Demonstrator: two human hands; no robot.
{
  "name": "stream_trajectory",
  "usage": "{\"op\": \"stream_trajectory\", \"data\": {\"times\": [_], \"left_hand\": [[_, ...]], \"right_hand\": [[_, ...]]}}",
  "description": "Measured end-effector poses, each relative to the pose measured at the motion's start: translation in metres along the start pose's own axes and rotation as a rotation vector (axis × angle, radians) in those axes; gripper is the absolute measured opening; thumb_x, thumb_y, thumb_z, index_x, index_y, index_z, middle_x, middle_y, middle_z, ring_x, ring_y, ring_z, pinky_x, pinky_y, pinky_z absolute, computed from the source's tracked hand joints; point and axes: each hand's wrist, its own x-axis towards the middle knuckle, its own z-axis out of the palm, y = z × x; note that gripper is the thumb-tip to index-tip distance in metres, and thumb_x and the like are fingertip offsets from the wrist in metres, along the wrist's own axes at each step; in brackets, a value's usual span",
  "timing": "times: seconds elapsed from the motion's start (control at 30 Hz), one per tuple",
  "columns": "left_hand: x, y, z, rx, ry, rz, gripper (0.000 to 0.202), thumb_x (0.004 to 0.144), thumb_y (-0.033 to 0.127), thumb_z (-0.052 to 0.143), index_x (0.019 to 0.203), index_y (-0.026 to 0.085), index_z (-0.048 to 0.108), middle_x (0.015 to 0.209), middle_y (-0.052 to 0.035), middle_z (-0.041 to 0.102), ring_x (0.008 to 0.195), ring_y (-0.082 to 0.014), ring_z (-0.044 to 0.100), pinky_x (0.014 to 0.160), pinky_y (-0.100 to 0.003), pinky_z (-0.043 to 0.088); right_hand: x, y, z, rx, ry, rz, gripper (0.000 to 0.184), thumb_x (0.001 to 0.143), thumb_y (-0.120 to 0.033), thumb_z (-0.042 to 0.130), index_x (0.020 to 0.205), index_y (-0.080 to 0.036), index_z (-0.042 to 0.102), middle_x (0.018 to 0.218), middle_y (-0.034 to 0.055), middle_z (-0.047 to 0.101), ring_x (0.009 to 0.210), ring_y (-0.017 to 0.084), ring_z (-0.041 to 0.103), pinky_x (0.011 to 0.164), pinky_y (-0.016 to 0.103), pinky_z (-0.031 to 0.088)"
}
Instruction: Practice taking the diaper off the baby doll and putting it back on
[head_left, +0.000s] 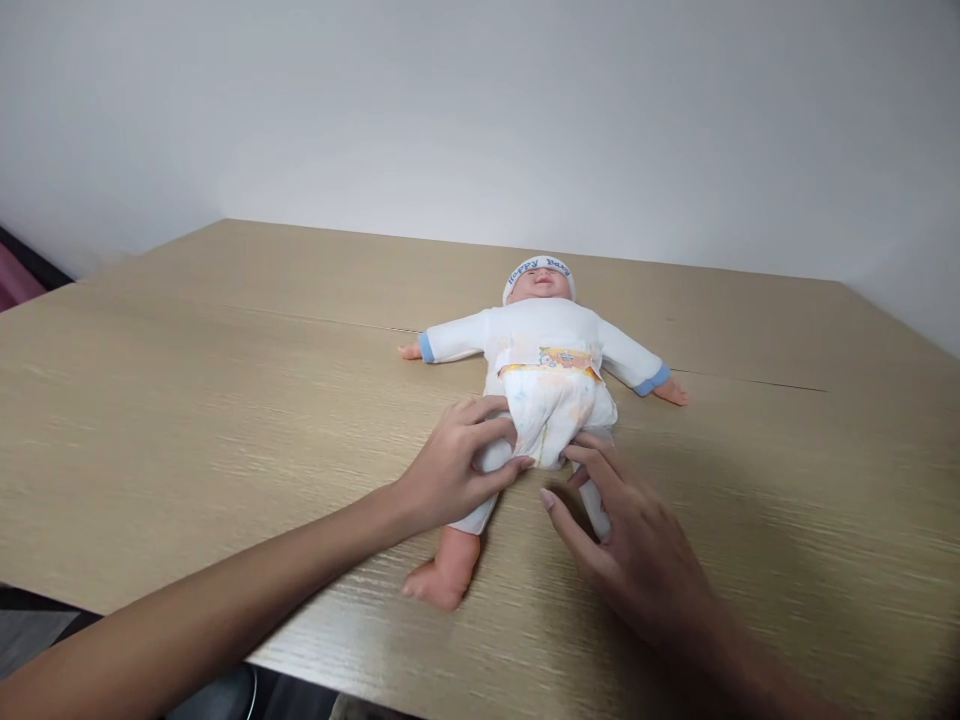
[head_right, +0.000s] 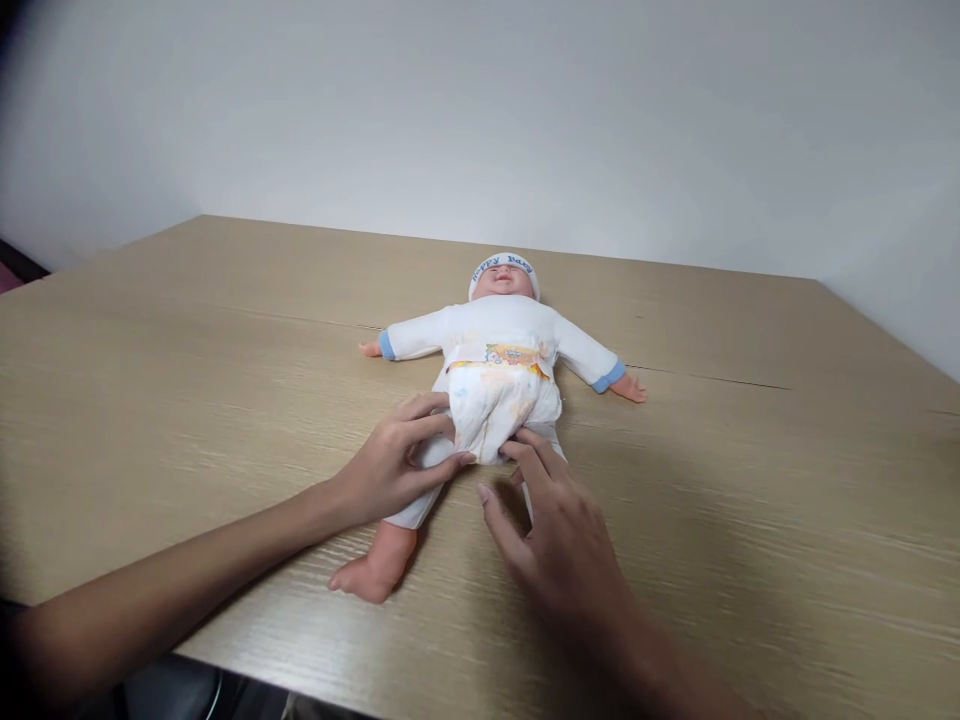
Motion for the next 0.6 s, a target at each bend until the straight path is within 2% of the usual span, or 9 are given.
{"op": "stream_trajectory", "data": {"times": [0.1,0.2,0.33,0.43,0.5,0.6], "left_hand": [[0.005,0.002,-0.002,-0.009,-0.065,0.003,0.014,0.105,0.031,0.071,0.094,0.024,0.066,0.114,-0.0039,0.076,0.104,-0.0252,0.065,0.096,-0.042,0.045],[0.008,0.001,-0.002,-0.026,-0.106,-0.032,0.020,0.104,0.032,0.070,0.088,0.024,0.061,0.093,-0.0005,0.071,0.090,-0.0230,0.059,0.093,-0.040,0.043],[0.006,-0.002,0.001,-0.091,-0.052,-0.148,0.020,0.098,0.037,0.077,0.094,0.024,0.062,0.094,-0.0026,0.068,0.098,-0.0262,0.058,0.089,-0.039,0.045],[0.001,-0.002,0.004,-0.132,0.024,-0.226,0.029,0.092,0.041,0.084,0.100,0.024,0.062,0.093,-0.0016,0.065,0.094,-0.0248,0.057,0.083,-0.037,0.044],[-0.001,-0.003,0.006,-0.174,0.064,-0.254,0.034,0.091,0.042,0.087,0.101,0.025,0.059,0.089,0.0011,0.060,0.086,-0.0214,0.054,0.077,-0.034,0.041],[-0.004,-0.004,0.008,-0.277,0.113,-0.280,0.040,0.091,0.040,0.088,0.103,0.025,0.053,0.087,0.0042,0.054,0.077,-0.0164,0.047,0.070,-0.031,0.037]], "right_hand": [[0.002,0.001,-0.002,0.038,-0.020,0.020,0.027,0.103,-0.035,0.065,0.129,-0.029,0.059,0.119,0.0107,0.080,0.097,0.031,0.080,0.082,0.044,0.062],[0.005,0.002,-0.005,0.096,-0.061,0.085,0.027,0.102,-0.039,0.067,0.126,-0.029,0.059,0.101,0.0052,0.081,0.084,0.028,0.078,0.074,0.039,0.058],[0.008,0.002,-0.005,0.145,-0.075,0.210,0.025,0.100,-0.044,0.070,0.116,-0.028,0.059,0.081,-0.0013,0.073,0.063,0.021,0.068,0.060,0.034,0.048],[0.010,0.002,-0.002,0.197,0.003,0.284,0.029,0.099,-0.044,0.069,0.117,-0.029,0.052,0.069,-0.0078,0.061,0.056,0.019,0.061,0.057,0.032,0.044],[0.011,0.003,-0.003,0.239,0.061,0.319,0.035,0.099,-0.046,0.070,0.118,-0.029,0.046,0.066,-0.0108,0.056,0.054,0.019,0.058,0.058,0.032,0.044],[0.015,0.007,-0.009,0.265,0.109,0.374,0.045,0.095,-0.054,0.076,0.115,-0.029,0.045,0.081,-0.0052,0.072,0.056,0.018,0.060,0.061,0.033,0.047]]}}
